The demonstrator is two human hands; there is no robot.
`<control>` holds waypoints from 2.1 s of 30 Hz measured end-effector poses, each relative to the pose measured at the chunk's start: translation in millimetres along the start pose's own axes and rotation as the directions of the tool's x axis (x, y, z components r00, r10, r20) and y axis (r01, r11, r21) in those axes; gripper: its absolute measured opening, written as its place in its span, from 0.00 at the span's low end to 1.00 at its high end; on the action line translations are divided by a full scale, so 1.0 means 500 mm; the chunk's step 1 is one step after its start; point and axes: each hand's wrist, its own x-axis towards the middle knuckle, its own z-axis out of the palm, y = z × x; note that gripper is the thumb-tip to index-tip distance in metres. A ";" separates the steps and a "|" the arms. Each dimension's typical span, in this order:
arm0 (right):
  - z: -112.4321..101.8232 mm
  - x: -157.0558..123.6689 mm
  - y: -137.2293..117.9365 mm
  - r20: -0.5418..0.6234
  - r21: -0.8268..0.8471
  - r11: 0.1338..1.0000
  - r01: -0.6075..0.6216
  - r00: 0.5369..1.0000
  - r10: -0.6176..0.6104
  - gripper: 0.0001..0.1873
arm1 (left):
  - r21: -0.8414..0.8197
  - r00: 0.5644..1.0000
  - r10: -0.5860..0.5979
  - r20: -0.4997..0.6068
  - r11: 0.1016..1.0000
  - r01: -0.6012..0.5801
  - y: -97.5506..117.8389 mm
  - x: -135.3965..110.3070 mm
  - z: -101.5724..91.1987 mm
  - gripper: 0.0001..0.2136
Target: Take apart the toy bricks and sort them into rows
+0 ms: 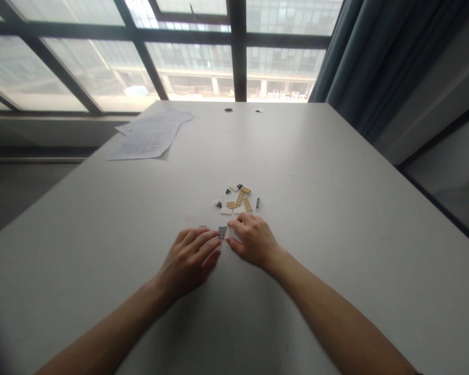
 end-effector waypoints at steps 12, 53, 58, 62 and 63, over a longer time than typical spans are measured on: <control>-0.008 0.009 0.029 -0.425 0.264 0.935 -0.238 0.842 0.334 0.07 | -0.120 0.961 -0.225 -0.162 0.971 0.207 -0.018 0.005 -0.005 0.09; -0.001 0.021 0.053 -0.372 0.606 0.721 -0.336 0.681 0.631 0.10 | -0.305 0.855 -0.445 0.268 0.802 0.513 -0.218 0.162 0.068 0.16; -0.002 0.021 0.053 -0.372 0.601 0.726 -0.333 0.688 0.623 0.10 | -0.159 0.820 -0.505 0.268 0.817 0.555 -0.199 0.214 0.081 0.22; -0.002 0.022 0.050 -0.375 0.607 0.724 -0.328 0.685 0.625 0.09 | -0.019 0.809 -0.528 0.257 0.834 0.551 -0.168 0.255 0.093 0.20; -0.002 0.022 0.050 -0.373 0.608 0.723 -0.328 0.686 0.625 0.09 | 0.008 0.813 -0.522 0.257 0.843 0.538 -0.161 0.262 0.095 0.18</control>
